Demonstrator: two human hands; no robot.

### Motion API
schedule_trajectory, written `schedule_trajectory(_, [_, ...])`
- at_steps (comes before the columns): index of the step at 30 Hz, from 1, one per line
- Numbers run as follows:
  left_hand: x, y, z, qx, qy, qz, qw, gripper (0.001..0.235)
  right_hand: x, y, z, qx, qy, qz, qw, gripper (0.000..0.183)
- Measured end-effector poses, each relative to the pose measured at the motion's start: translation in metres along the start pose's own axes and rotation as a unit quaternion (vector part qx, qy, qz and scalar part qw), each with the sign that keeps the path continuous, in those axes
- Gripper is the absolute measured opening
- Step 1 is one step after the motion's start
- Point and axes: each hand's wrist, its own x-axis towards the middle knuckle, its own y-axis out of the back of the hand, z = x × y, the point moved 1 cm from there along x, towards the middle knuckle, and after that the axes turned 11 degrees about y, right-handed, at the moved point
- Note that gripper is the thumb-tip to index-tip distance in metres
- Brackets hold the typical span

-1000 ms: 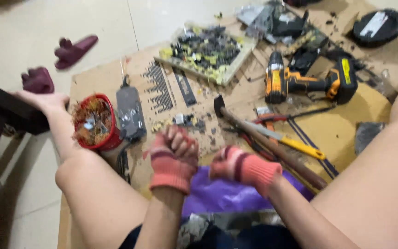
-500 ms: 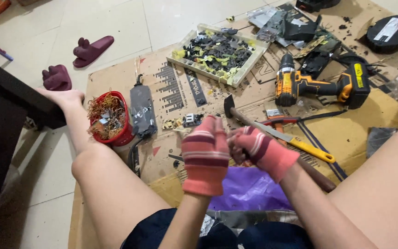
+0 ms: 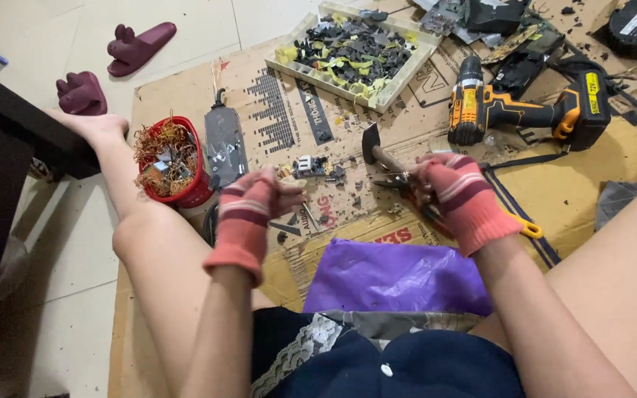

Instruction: The person sits on the floor and uses pliers and a knife to disassemble a small electronic component. They strip wires and separate parts, placing the pieces on a cardboard surface surrounded by tools and debris.

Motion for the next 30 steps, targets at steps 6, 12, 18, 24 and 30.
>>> schedule_trajectory(6, [0.002,0.039,-0.001,0.124,-0.095,0.087,0.984,0.019,0.026,0.013,0.033,-0.132,0.103,-0.015,0.986,0.027])
schedule_trajectory(12, [-0.039,0.057,0.026,0.4,-0.195,0.237,0.863,0.068,0.087,0.045,0.074,-0.029,0.0,0.115,0.993,0.027])
schedule_trajectory(18, [-0.063,0.035,0.013,0.448,-0.037,0.035,0.892,0.063,0.025,0.016,0.02,0.148,-0.154,0.173,0.962,0.015])
schedule_trajectory(24, [-0.016,-0.033,-0.053,0.294,-0.127,-0.046,0.946,0.031,-0.014,-0.028,0.0,0.313,-0.198,0.124,0.92,0.02])
schedule_trajectory(30, [-0.026,-0.083,-0.063,0.086,-0.106,-0.093,0.986,0.033,-0.035,-0.05,-0.007,0.354,-0.199,0.079,0.91,0.027])
